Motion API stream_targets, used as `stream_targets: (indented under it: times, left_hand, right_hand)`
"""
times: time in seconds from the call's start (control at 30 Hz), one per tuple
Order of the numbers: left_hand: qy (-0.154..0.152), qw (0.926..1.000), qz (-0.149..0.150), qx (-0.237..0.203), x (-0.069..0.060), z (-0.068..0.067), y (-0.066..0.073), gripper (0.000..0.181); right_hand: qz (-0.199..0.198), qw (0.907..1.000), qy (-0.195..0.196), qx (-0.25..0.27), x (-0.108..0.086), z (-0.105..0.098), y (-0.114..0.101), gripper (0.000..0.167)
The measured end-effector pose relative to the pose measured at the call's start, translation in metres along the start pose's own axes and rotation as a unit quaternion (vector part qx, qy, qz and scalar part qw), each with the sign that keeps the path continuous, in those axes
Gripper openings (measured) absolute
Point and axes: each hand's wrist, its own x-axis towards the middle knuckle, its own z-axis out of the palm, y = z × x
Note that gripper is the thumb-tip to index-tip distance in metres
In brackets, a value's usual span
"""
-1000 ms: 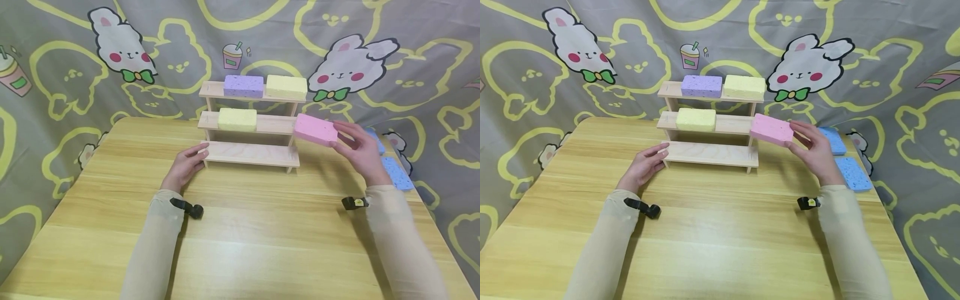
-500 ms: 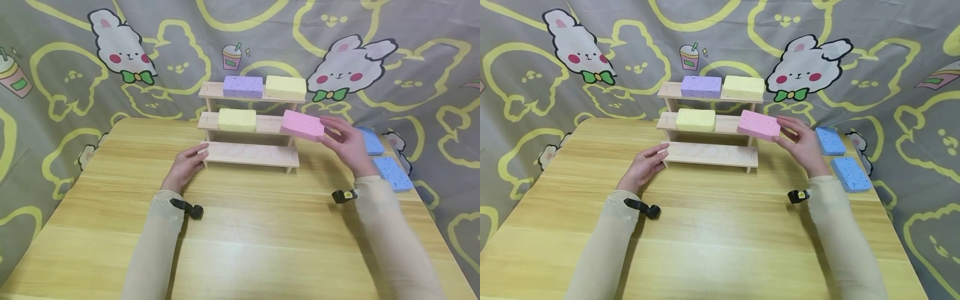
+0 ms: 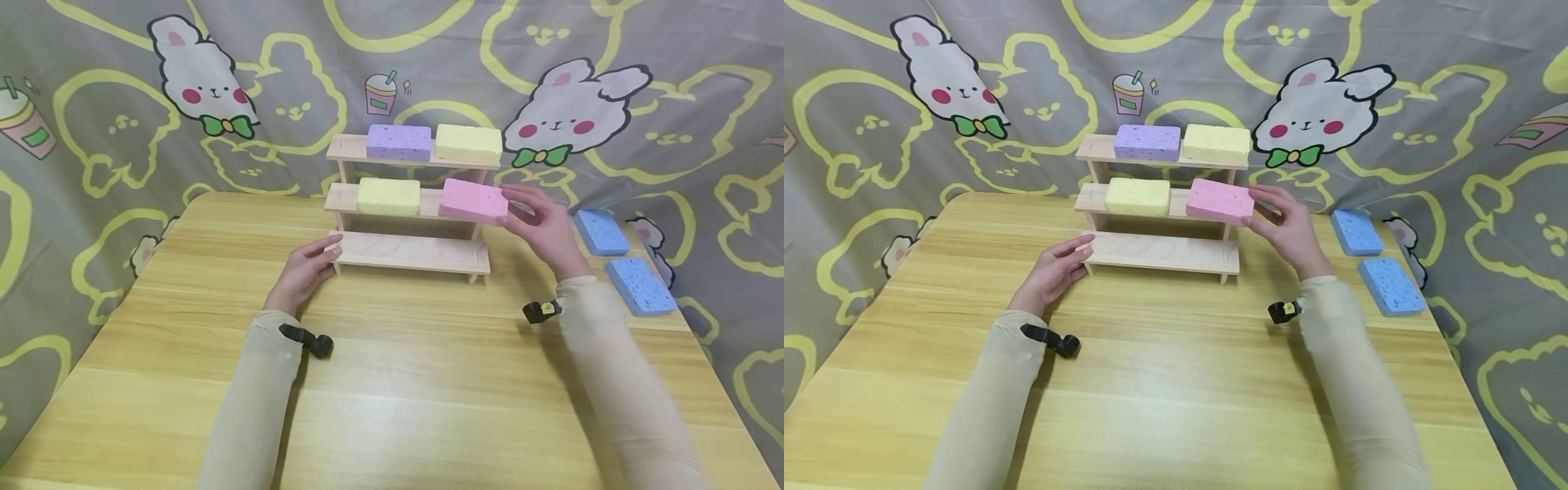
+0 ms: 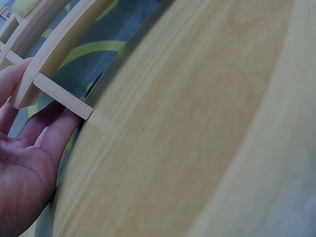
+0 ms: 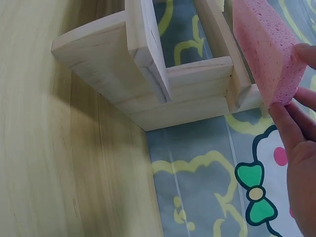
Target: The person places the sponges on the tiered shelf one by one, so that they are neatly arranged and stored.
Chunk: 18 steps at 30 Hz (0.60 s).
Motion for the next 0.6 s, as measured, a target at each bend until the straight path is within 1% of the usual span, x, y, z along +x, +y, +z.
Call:
stream_targets:
  times: [0.17,0.3,0.5,0.6]
  left_hand:
    - [0.004,1.0,0.002,-0.003,0.001,0.001,-0.001,0.048]
    - [0.006,1.0,0.003,-0.003,0.0,0.001,0.0,0.046]
    - [0.01,0.9999,0.0,-0.005,0.0,0.001,0.0,0.047]
    - [0.009,1.0,-0.001,-0.005,-0.001,0.002,0.0,0.048]
  right_hand:
    - [-0.001,0.9999,0.001,0.012,0.002,0.003,0.005,0.048]
    - [0.001,1.0,0.0,0.007,0.004,0.005,0.007,0.05]
    - [0.007,0.9998,-0.009,-0.014,0.01,0.01,0.008,0.05]
    - [0.009,0.9998,-0.015,-0.012,0.012,0.013,0.009,0.051]
